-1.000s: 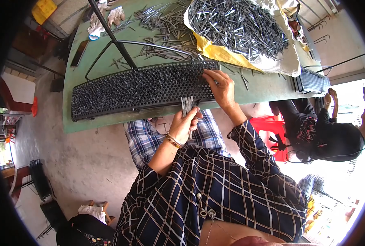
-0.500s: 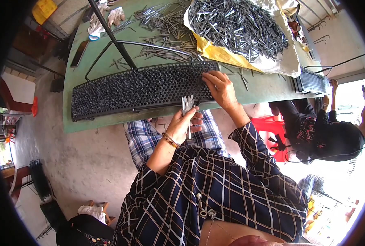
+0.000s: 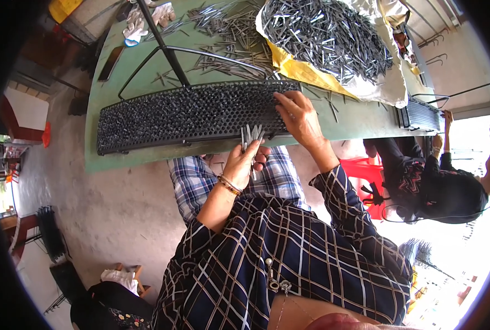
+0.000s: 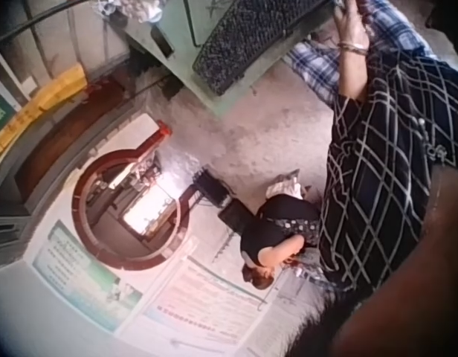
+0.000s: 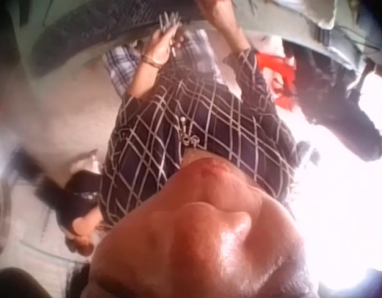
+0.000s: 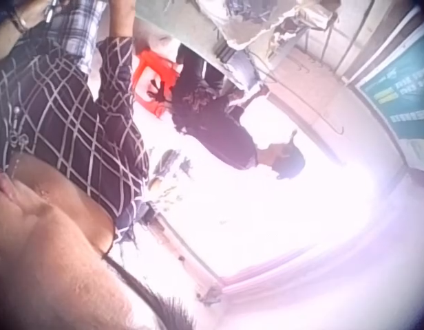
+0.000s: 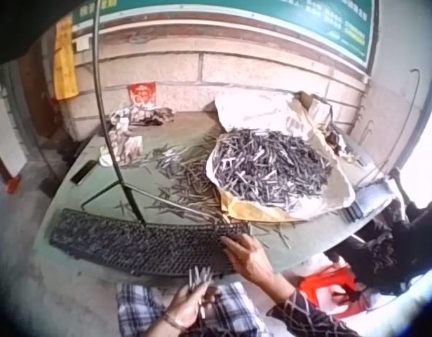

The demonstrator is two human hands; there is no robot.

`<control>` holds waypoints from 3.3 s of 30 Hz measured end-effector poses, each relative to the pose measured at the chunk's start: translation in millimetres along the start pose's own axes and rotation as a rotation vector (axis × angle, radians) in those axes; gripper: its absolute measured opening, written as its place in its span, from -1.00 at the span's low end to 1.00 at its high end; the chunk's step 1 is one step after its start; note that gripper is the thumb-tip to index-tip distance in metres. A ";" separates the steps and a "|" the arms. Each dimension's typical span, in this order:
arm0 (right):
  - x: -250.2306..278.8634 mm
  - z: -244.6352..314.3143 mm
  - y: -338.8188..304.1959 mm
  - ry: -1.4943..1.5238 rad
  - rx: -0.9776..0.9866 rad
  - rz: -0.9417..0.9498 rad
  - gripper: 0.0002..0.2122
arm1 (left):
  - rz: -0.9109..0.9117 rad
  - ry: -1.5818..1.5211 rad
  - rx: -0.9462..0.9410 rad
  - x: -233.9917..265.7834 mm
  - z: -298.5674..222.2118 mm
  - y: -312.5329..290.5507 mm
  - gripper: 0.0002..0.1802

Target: Sorting thin metal strips and inserting them into a grid organizer.

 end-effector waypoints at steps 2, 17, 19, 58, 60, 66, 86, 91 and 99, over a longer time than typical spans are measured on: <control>7.0 8.2 2.4 0.048 -0.016 -0.066 -0.76 | -0.001 -0.016 -0.023 3.4 -0.4 -1.6 -0.72; -53.3 1.6 -13.4 0.727 -0.683 0.197 -0.78 | -0.008 0.046 -0.183 8.0 -22.6 -15.9 -0.76; -52.4 -0.9 -10.3 0.756 -0.752 0.159 -0.78 | -0.031 0.036 -0.179 12.2 -21.0 -14.2 -0.77; -60.3 10.1 30.6 0.781 -0.511 -0.003 -0.80 | -0.135 -0.100 -0.192 21.0 -9.2 -14.7 -0.82; -63.3 14.9 38.3 0.598 -0.416 0.009 -0.81 | -0.118 -0.109 -0.195 20.0 -11.9 -13.3 -0.83; -61.6 29.0 49.3 0.443 -0.208 0.011 -0.83 | -0.065 -0.048 -0.132 21.8 -11.9 -16.1 -0.84; -65.9 17.6 12.8 0.524 -0.442 0.341 -0.80 | -0.045 -0.065 -0.217 13.4 -22.7 -18.3 -0.83; -65.6 -0.5 10.6 0.689 -0.669 0.361 -0.79 | -0.062 -0.052 -0.202 14.6 -20.7 -15.5 -0.82; -70.1 -3.9 5.0 0.702 -0.727 0.378 -0.78 | -0.181 -0.052 -0.165 22.7 -19.1 -15.9 -0.79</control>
Point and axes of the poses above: each hand's wrist, its own y-axis towards the middle knuckle, its own x-axis out of the back of the hand, z = x × y, the point moved 8 cm from there along y, towards the middle knuckle, and after that the axes turned 10 degrees about y, right-handed, at the moved point
